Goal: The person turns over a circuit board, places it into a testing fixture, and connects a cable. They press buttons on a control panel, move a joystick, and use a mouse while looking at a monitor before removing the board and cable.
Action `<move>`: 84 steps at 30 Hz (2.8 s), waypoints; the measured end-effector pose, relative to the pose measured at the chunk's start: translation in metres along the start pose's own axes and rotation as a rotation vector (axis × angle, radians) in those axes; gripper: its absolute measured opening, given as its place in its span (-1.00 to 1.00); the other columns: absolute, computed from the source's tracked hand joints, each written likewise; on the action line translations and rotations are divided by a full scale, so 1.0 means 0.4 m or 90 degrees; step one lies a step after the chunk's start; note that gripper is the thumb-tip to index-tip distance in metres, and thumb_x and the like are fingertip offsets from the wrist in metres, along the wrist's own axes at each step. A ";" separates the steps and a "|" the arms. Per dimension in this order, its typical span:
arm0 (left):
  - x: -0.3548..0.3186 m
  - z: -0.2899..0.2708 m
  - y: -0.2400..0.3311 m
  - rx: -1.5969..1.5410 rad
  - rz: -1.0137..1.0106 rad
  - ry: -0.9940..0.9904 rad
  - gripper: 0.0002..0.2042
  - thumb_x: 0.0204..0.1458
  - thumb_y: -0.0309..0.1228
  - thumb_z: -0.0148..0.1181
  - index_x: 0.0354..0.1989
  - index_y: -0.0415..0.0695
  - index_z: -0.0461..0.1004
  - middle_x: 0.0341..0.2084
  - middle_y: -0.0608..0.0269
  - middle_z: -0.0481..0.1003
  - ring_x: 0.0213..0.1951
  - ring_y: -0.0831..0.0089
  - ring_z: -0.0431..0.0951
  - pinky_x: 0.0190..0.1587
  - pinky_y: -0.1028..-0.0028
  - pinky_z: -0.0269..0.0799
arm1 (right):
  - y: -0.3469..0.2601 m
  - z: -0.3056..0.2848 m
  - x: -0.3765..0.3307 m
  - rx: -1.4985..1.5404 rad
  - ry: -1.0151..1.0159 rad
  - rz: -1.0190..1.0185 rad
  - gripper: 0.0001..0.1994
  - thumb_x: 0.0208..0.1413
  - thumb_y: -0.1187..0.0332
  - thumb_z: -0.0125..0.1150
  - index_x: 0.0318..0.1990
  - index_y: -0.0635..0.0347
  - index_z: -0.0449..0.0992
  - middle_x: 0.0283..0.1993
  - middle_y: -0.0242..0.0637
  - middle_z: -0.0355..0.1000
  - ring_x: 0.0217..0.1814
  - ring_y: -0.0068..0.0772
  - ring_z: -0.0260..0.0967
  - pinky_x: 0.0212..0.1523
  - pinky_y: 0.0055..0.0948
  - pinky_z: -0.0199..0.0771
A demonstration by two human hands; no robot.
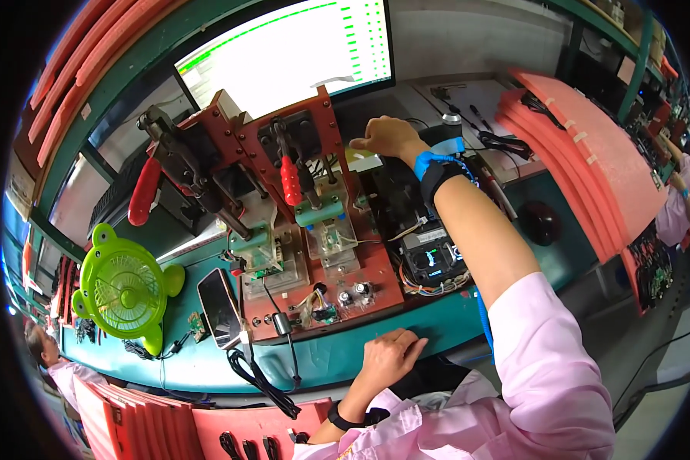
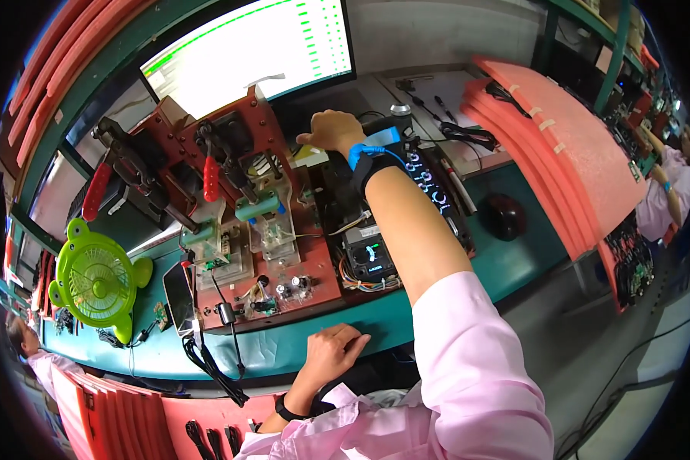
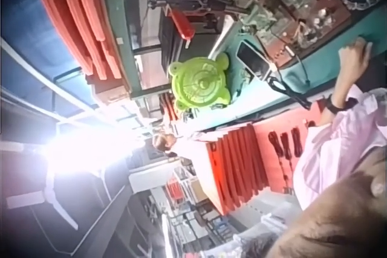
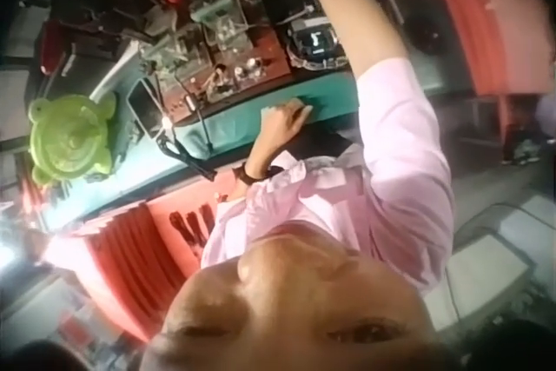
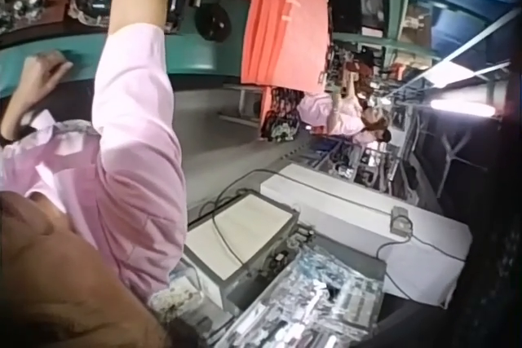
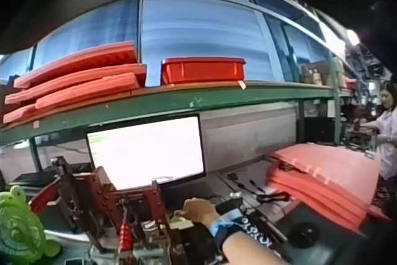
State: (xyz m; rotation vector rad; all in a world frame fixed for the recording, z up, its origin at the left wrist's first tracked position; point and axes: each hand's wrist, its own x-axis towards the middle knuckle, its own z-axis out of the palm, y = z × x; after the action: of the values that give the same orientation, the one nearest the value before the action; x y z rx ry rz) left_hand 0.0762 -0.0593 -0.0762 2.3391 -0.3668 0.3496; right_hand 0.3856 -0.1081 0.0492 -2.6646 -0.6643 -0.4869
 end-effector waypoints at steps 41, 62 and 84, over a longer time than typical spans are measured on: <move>-0.001 0.028 0.016 0.078 0.013 0.087 -0.80 -0.13 -0.36 0.17 -0.66 -0.16 0.36 -0.74 0.21 0.35 -0.65 0.22 0.39 -0.64 0.35 0.24 | -0.016 0.043 -0.011 -0.105 0.081 -0.079 -0.69 -0.02 0.06 0.03 -0.55 0.07 0.52 -0.49 -0.23 0.47 -0.38 -0.25 0.44 -0.22 -0.23 0.22; -0.010 0.027 0.020 0.095 -0.001 0.076 -0.80 -0.11 -0.35 0.15 -0.64 -0.16 0.32 -0.73 0.18 0.32 -0.62 0.21 0.40 -0.62 0.33 0.28 | -0.021 0.053 -0.016 -0.053 0.098 -0.027 -0.70 -0.03 0.09 0.02 -0.38 0.14 0.49 -0.37 -0.18 0.45 -0.25 -0.17 0.41 -0.20 -0.16 0.27; -0.011 0.034 0.018 0.104 0.029 0.085 -0.84 -0.17 -0.45 0.21 -0.65 -0.23 0.37 -0.76 0.11 0.34 -0.72 0.23 0.34 -0.65 0.39 0.20 | 0.512 -0.259 -0.249 -0.397 0.321 -0.205 -0.90 -0.07 0.34 0.00 -0.44 0.14 0.39 -0.47 -0.24 0.40 -0.39 -0.23 0.39 -0.45 -0.22 0.26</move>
State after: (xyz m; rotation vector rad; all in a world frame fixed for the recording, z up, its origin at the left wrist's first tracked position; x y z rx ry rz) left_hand 0.0714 -0.0730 -0.0826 2.4520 -0.3381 0.5739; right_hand 0.3808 -0.3583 0.0487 -2.7722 -0.8872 -1.6184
